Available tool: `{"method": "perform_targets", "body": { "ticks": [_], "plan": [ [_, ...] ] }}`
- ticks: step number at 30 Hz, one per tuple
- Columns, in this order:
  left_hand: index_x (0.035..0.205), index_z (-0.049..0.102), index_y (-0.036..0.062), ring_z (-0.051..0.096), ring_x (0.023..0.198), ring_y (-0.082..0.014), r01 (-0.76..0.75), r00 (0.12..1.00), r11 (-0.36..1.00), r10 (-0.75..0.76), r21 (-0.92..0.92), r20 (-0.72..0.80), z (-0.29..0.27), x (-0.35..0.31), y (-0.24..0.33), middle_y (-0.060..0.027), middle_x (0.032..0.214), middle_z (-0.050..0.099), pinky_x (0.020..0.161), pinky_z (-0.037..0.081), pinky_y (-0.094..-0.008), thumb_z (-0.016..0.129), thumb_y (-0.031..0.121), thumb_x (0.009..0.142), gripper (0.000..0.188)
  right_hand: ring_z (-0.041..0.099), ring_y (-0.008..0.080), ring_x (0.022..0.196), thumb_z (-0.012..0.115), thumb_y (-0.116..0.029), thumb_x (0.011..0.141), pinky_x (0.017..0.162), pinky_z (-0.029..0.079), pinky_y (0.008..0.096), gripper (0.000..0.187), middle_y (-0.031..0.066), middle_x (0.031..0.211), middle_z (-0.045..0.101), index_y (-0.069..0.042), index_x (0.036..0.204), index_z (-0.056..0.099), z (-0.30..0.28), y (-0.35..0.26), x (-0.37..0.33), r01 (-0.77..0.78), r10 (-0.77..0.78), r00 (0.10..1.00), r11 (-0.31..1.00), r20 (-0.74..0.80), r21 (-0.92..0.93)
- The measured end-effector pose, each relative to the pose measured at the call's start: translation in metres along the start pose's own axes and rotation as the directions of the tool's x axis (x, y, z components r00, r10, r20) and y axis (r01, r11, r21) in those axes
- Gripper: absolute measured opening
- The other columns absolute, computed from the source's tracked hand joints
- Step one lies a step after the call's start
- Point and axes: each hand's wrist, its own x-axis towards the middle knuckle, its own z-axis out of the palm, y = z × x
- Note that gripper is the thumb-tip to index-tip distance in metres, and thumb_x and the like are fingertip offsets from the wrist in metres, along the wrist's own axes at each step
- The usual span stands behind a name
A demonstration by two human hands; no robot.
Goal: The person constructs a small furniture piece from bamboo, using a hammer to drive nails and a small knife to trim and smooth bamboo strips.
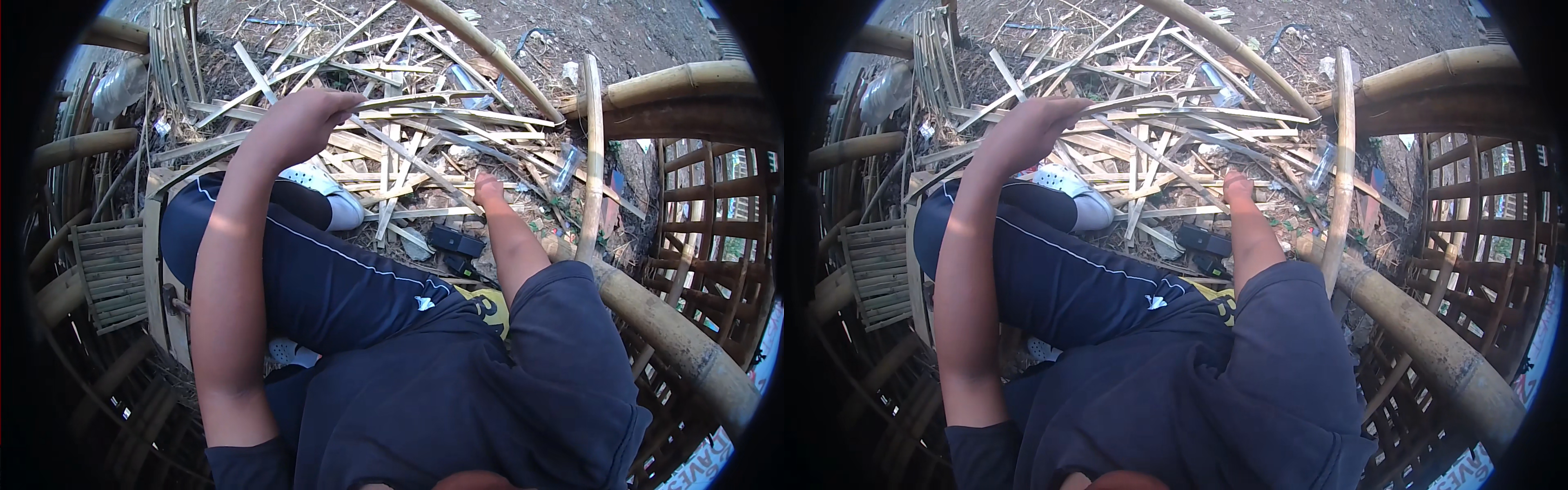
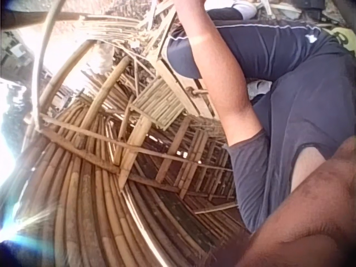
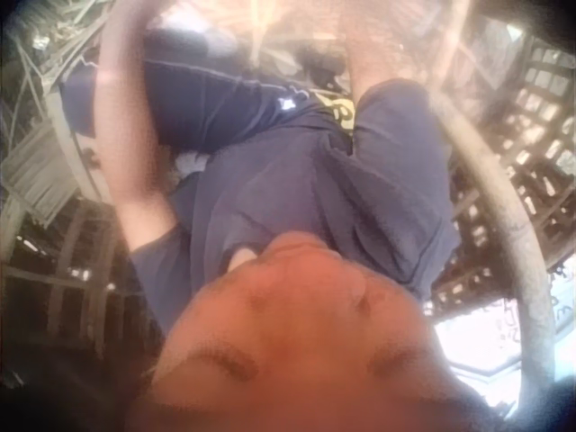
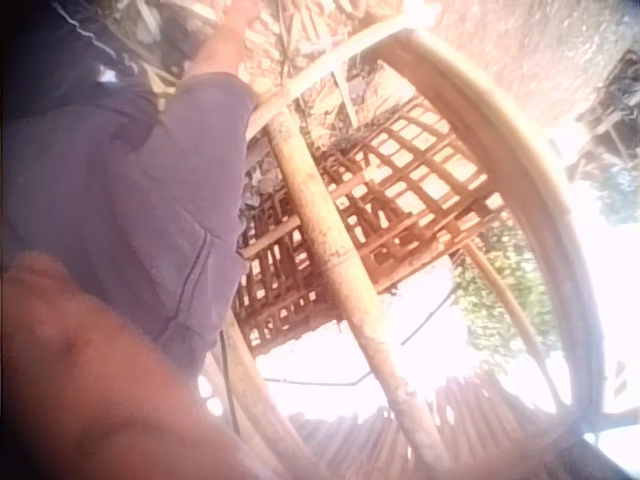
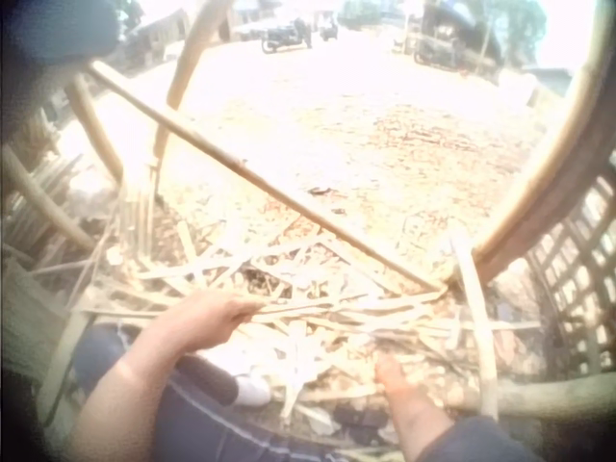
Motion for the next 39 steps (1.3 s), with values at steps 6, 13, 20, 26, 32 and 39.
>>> {"method": "perform_targets", "body": {
  "ticks": [6, 13, 20, 26, 32, 39],
  "plan": [
    [0.122, 0.069, 0.0103, 0.067, 0.096, -0.0371, 0.033, 0.999, 0.999, -0.033, -0.004, 0.008, 0.001, -0.002, 0.004, -0.0177, 0.103, 0.071, 0.083, 0.053, -0.0451, 0.058, 0.013, 0.095, 0.029, 0.065, 0.0277, 0.114, 0.085, -0.042, 0.076, 0.093, 0.055, 0.0392, 0.053, 0.0127, 0.119, 0.069, -0.008, 0.113, 0.068, -0.010, 0.000, 0.004, 0.111, -0.106, 0.987, 0.993, 0.121, -0.031],
    [0.128, 0.064, 0.0069, 0.066, 0.098, -0.0388, 0.021, 0.998, 1.000, -0.021, 0.004, 0.064, -0.006, 0.005, 0.009, -0.0215, 0.105, 0.070, 0.084, 0.051, -0.0444, 0.058, 0.011, 0.095, 0.034, 0.064, 0.0309, 0.115, 0.074, -0.040, 0.087, 0.094, 0.052, 0.0417, 0.041, 0.0131, 0.121, 0.068, -0.013, 0.117, 0.069, -0.010, 0.041, 0.009, 0.096, -0.129, 0.979, 0.975, 0.160, 0.203],
    [0.122, 0.067, 0.0072, 0.067, 0.092, -0.0386, -0.002, 1.000, 0.999, 0.001, -0.034, -0.024, -0.001, -0.002, 0.000, -0.0199, 0.098, 0.070, 0.080, 0.052, -0.0467, 0.057, 0.010, 0.093, 0.031, 0.069, 0.0315, 0.103, 0.073, -0.030, 0.088, 0.085, 0.055, 0.0414, 0.024, 0.0147, 0.106, 0.072, -0.009, 0.100, 0.072, -0.005, 0.021, 0.024, 0.088, -0.088, 0.993, 0.996, -0.075, 0.000],
    [0.122, 0.067, 0.0066, 0.066, 0.092, -0.0388, 0.030, 1.000, 0.999, -0.029, -0.021, 0.010, -0.003, -0.006, -0.003, -0.0198, 0.099, 0.070, 0.080, 0.052, -0.0459, 0.057, 0.010, 0.093, 0.031, 0.069, 0.0361, 0.101, 0.062, -0.009, 0.086, 0.089, 0.054, 0.0411, 0.017, 0.0214, 0.109, 0.070, -0.007, 0.098, 0.073, -0.009, 0.029, 0.038, -0.210, 0.184, 0.978, 0.800, 0.103, 0.563],
    [0.127, 0.065, 0.0063, 0.066, 0.097, -0.0379, 0.071, 0.997, 0.997, -0.071, -0.019, 0.016, -0.011, -0.004, 0.003, -0.0204, 0.103, 0.070, 0.085, 0.051, -0.0435, 0.055, 0.015, 0.099, 0.031, 0.066, 0.0343, 0.111, 0.064, 0.000, 0.076, 0.095, 0.053, 0.0409, 0.038, 0.0188, 0.118, 0.068, -0.008, 0.113, 0.068, -0.010, 0.042, 0.027, 0.285, -0.286, 0.954, 0.958, 0.089, 0.024],
    [0.129, 0.064, 0.0191, 0.068, 0.089, -0.0294, -0.043, 0.974, 0.989, 0.073, 0.141, -0.216, -0.020, -0.026, 0.017, -0.0095, 0.098, 0.069, 0.077, 0.054, -0.0404, 0.058, 0.006, 0.091, 0.041, 0.062, 0.0322, 0.117, 0.066, -0.011, 0.079, 0.102, 0.050, 0.0365, 0.044, 0.0182, 0.126, 0.066, -0.010, 0.123, 0.067, -0.023, 0.008, -0.019, 0.162, -0.136, 0.985, 0.938, -0.105, 0.305]
  ]
}}
